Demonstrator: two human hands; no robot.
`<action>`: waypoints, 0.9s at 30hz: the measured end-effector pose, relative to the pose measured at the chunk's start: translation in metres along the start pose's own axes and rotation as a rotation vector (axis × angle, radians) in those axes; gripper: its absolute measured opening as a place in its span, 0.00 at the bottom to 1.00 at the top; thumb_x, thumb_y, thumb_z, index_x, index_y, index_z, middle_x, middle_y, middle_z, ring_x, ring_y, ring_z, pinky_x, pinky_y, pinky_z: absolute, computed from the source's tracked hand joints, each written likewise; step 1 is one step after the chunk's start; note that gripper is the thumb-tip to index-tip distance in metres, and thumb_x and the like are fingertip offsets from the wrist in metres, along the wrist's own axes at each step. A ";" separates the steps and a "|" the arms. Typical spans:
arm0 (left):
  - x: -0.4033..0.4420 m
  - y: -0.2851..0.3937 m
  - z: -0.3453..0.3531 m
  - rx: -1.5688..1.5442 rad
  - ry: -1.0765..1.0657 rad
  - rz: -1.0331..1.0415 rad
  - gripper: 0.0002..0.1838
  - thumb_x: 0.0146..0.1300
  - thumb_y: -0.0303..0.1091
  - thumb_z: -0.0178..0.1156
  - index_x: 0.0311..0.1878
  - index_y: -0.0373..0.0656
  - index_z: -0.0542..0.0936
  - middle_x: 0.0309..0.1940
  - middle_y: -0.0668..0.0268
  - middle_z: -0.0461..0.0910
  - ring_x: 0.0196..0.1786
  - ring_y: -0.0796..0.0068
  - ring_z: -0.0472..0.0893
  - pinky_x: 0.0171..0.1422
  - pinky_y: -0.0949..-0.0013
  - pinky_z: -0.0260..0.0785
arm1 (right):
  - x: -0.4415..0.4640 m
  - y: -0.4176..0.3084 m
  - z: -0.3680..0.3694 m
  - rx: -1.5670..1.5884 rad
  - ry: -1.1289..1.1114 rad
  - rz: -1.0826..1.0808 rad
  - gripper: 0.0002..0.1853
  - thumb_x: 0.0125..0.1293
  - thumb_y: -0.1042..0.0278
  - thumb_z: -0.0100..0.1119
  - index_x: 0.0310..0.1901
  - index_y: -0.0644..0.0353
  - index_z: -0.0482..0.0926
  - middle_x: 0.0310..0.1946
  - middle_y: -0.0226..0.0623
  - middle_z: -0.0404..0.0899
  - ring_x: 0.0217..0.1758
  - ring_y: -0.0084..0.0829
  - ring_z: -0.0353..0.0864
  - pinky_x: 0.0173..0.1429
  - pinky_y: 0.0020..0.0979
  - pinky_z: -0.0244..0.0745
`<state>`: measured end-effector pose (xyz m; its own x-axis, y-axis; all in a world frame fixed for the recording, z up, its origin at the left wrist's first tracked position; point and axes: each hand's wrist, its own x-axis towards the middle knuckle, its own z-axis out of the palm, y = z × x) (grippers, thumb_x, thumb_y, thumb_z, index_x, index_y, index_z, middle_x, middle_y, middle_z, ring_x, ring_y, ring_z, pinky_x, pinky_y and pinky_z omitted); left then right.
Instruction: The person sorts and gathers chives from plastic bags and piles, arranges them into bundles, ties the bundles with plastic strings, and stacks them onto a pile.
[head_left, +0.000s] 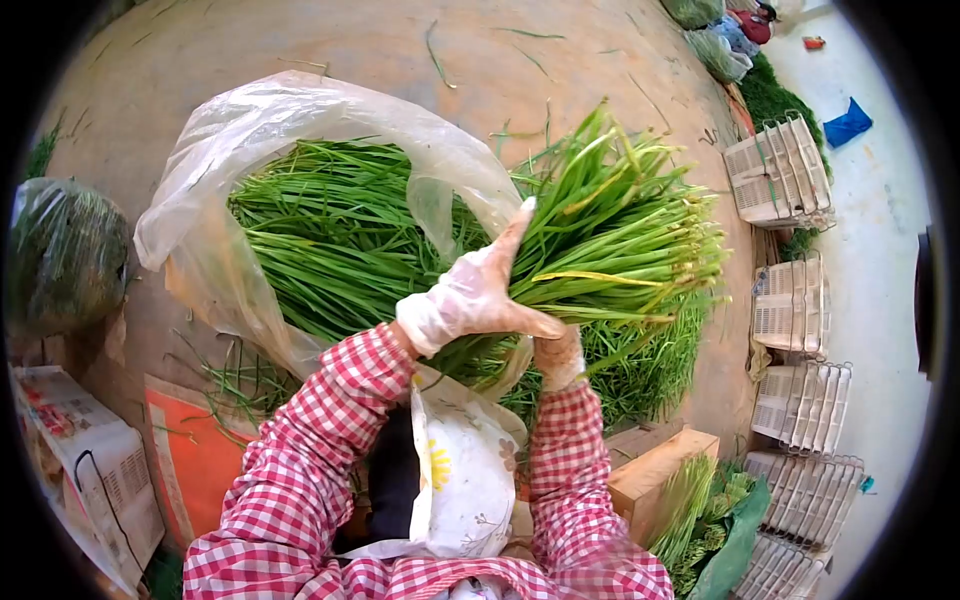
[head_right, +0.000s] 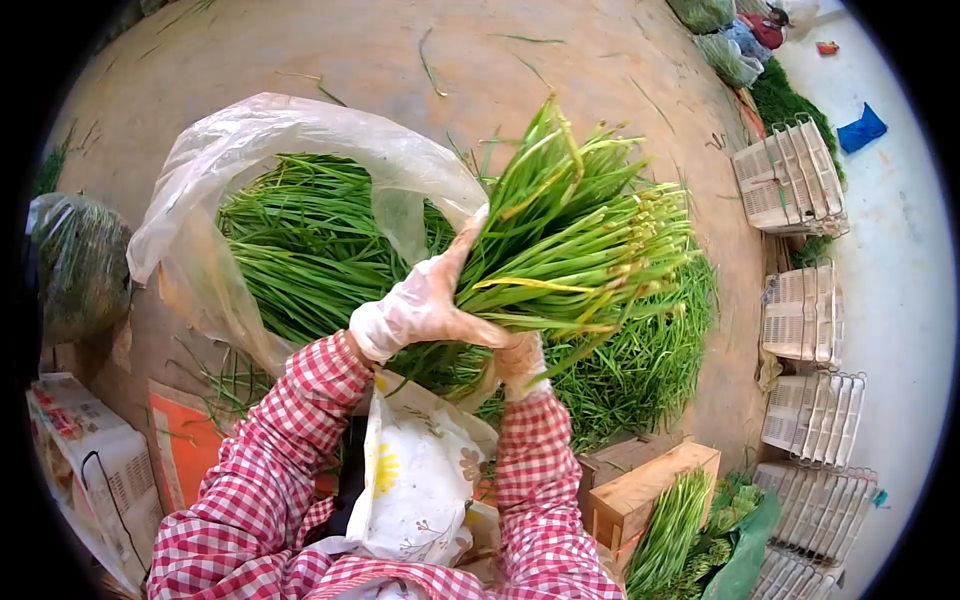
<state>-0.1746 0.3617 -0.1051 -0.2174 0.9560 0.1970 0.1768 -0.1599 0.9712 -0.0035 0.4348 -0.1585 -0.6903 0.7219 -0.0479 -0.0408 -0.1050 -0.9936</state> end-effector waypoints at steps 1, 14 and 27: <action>0.006 0.010 0.005 -0.064 0.006 0.100 0.69 0.34 0.60 0.73 0.70 0.32 0.42 0.68 0.47 0.53 0.71 0.57 0.54 0.73 0.60 0.46 | -0.003 -0.016 0.000 -0.081 0.013 0.004 0.18 0.65 0.68 0.51 0.56 0.60 0.68 0.47 0.37 0.75 0.50 0.29 0.74 0.56 0.31 0.70; 0.010 0.214 0.058 -1.065 -0.031 0.315 0.34 0.47 0.29 0.69 0.58 0.35 0.66 0.51 0.57 0.74 0.56 0.64 0.73 0.59 0.64 0.67 | -0.087 -0.288 0.025 -0.850 0.197 -0.250 0.36 0.47 0.69 0.66 0.60 0.64 0.63 0.39 0.42 0.80 0.40 0.31 0.80 0.43 0.32 0.76; -0.064 0.145 0.060 -0.884 0.175 0.086 0.21 0.59 0.41 0.58 0.51 0.38 0.76 0.46 0.65 0.78 0.49 0.74 0.75 0.59 0.70 0.66 | -0.097 -0.222 0.091 -1.379 0.273 -0.367 0.44 0.47 0.70 0.63 0.64 0.75 0.50 0.28 0.48 0.77 0.28 0.46 0.80 0.34 0.40 0.75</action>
<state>-0.0773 0.2921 0.0154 -0.3932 0.8924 0.2212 -0.5869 -0.4289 0.6867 0.0068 0.3255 0.0762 -0.6311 0.6846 0.3647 0.6408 0.7251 -0.2522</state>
